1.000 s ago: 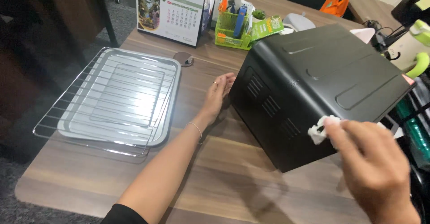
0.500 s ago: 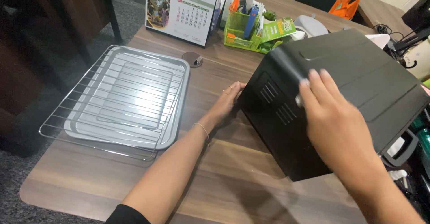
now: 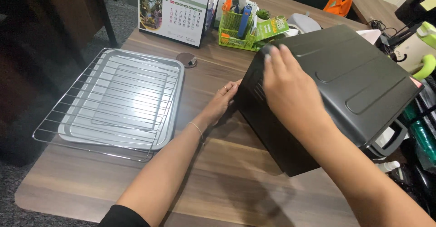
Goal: Cleaning the exterior of a black toaster oven with a wipe and cleaning spray.
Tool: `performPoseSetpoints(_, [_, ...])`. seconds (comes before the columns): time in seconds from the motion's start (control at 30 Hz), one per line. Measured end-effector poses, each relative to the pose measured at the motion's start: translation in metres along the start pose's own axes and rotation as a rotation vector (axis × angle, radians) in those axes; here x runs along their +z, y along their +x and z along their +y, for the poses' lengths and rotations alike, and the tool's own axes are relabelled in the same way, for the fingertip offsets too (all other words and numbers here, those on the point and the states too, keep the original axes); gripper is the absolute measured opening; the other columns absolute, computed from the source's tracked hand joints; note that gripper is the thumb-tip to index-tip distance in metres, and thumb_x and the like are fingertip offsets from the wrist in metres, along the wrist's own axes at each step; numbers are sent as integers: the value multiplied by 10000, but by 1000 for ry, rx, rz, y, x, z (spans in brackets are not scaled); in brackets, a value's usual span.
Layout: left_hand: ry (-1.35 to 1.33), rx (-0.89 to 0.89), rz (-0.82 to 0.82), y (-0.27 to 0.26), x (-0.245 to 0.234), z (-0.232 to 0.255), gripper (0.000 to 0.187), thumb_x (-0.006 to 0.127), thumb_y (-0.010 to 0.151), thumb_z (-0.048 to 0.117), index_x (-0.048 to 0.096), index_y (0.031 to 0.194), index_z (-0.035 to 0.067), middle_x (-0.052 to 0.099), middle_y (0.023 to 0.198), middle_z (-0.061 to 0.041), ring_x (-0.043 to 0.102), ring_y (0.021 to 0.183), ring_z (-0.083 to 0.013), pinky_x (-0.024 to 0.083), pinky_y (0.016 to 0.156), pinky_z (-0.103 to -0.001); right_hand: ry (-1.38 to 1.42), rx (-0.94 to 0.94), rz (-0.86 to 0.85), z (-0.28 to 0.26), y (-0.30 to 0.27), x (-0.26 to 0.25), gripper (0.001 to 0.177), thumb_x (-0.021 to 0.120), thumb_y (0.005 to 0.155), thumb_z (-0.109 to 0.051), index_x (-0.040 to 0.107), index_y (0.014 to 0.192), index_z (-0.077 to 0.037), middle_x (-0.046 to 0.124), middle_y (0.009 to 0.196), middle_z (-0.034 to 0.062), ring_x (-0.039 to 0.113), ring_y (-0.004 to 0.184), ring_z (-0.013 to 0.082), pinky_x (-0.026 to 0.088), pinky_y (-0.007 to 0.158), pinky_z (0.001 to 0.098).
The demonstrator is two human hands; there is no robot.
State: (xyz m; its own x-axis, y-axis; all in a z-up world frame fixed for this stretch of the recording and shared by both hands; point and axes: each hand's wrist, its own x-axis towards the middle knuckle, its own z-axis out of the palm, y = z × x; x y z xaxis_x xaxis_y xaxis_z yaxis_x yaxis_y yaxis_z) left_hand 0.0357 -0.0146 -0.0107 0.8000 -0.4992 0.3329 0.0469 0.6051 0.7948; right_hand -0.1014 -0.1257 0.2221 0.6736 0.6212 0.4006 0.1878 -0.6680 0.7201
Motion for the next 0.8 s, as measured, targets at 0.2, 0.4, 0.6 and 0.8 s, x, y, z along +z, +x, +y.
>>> performPoseSetpoints(0.2, [101,-71,84,0,-10,-14,356,499,1136,339,645,1379,123,620,1201,54,403,888,-77,341,768,-251,119,144,-45,14,-96,-75,479,576,828,35,640,1301,68,624,1383,239,587,1335,343,479,1106,375])
performPoseSetpoints(0.4, [145,34,-22,-7,2,-4,310,491,1103,298,628,1320,125,660,1314,70,586,1175,-23,467,1030,-223,158,264,-13,20,-142,-83,370,628,882,40,683,1246,0,695,1289,194,650,1262,315,533,1024,373])
performPoseSetpoints(0.6, [120,-3,-9,-7,2,-9,291,497,1107,243,604,1355,136,617,1363,31,567,1196,-61,461,1050,-289,270,271,24,27,-106,-59,361,637,870,32,668,1230,25,677,1316,209,640,1267,335,534,1019,393])
performPoseSetpoints(0.8, [-164,-111,-44,-17,17,10,289,507,1083,229,565,1354,144,598,1341,13,577,1162,-110,486,1008,-331,201,254,37,8,-35,20,423,554,909,-30,617,1304,105,609,1397,288,553,1354,393,492,1073,397])
